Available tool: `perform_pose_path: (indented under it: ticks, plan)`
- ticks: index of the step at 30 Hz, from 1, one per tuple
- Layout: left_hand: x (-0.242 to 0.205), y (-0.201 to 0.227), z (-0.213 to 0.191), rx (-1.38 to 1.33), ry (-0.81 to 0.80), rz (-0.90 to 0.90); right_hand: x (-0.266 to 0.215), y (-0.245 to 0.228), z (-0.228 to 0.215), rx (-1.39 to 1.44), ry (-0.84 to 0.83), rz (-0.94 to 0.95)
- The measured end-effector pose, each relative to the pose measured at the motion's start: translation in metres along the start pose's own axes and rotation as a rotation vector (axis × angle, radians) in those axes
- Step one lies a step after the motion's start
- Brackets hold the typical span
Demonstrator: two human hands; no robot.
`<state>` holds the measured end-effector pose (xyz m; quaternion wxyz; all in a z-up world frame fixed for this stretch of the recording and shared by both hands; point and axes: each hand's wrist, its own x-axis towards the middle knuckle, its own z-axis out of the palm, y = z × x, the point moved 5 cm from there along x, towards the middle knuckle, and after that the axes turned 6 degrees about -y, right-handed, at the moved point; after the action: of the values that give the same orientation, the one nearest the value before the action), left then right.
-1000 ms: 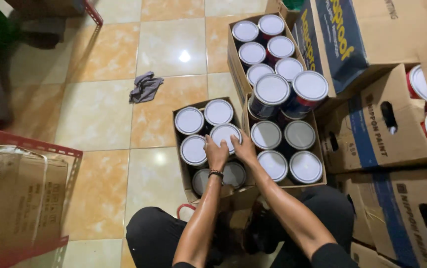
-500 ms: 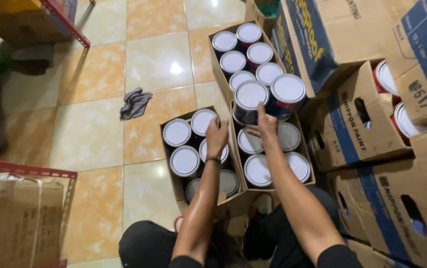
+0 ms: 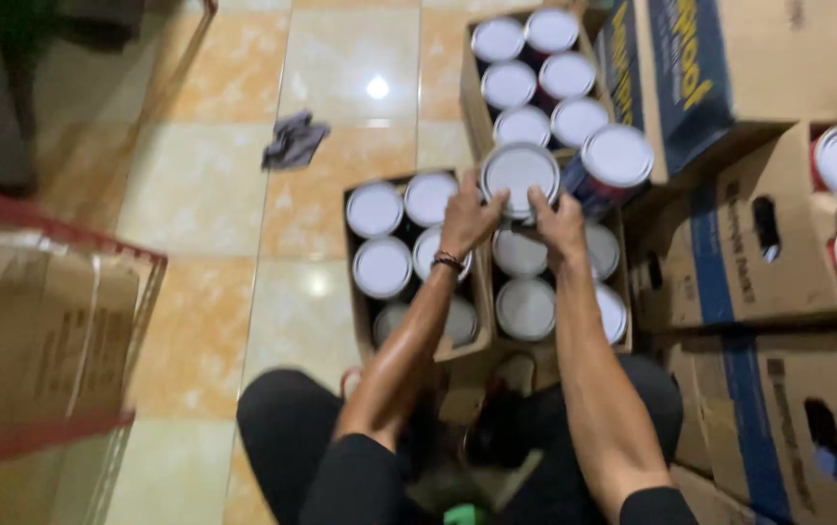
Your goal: Organizing paint cans by wiping them and moving them between boxes on the floor.
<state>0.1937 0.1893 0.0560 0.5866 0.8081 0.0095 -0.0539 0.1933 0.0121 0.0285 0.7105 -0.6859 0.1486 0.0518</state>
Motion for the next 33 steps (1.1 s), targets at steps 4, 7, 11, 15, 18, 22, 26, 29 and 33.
perform_pose_path:
  ticks: [4, 7, 11, 15, 18, 22, 26, 29, 33]
  plan:
    - [-0.090, 0.037, -0.071, -0.030, 0.205, -0.059, -0.093, -0.062, 0.030, -0.191, -0.182, -0.118]
    - [-0.159, 0.037, -0.109, 0.090, 0.189, -0.103, -0.137, -0.046, 0.051, -0.356, -0.369, -0.072]
    - [-0.206, -0.046, -0.121, 0.335, 0.211, -0.245, -0.164, 0.019, 0.082, -0.567, -0.604, -0.227]
    - [-0.245, -0.117, -0.115, 0.290, 0.215, -0.383, -0.186, 0.077, 0.106, -0.616, -0.719, -0.130]
    - [-0.253, -0.169, -0.109, 0.281, 0.202, -0.491, -0.186, 0.114, 0.119, -0.720, -0.794, -0.055]
    - [-0.236, -0.199, -0.098, 0.280, 0.200, -0.555, -0.163, 0.155, 0.124, -0.716, -0.790, -0.015]
    - [-0.234, -0.194, -0.092, 0.334, 0.227, -0.600, -0.121, 0.237, 0.116, -0.786, -0.769, -0.073]
    - [-0.220, -0.112, -0.082, 0.324, 0.222, -0.392, -0.127, 0.161, 0.100, -0.767, -0.562, -0.139]
    - [-0.155, -0.042, -0.053, 0.206, 0.179, -0.236, -0.050, 0.101, 0.022, -0.642, -0.260, -0.144]
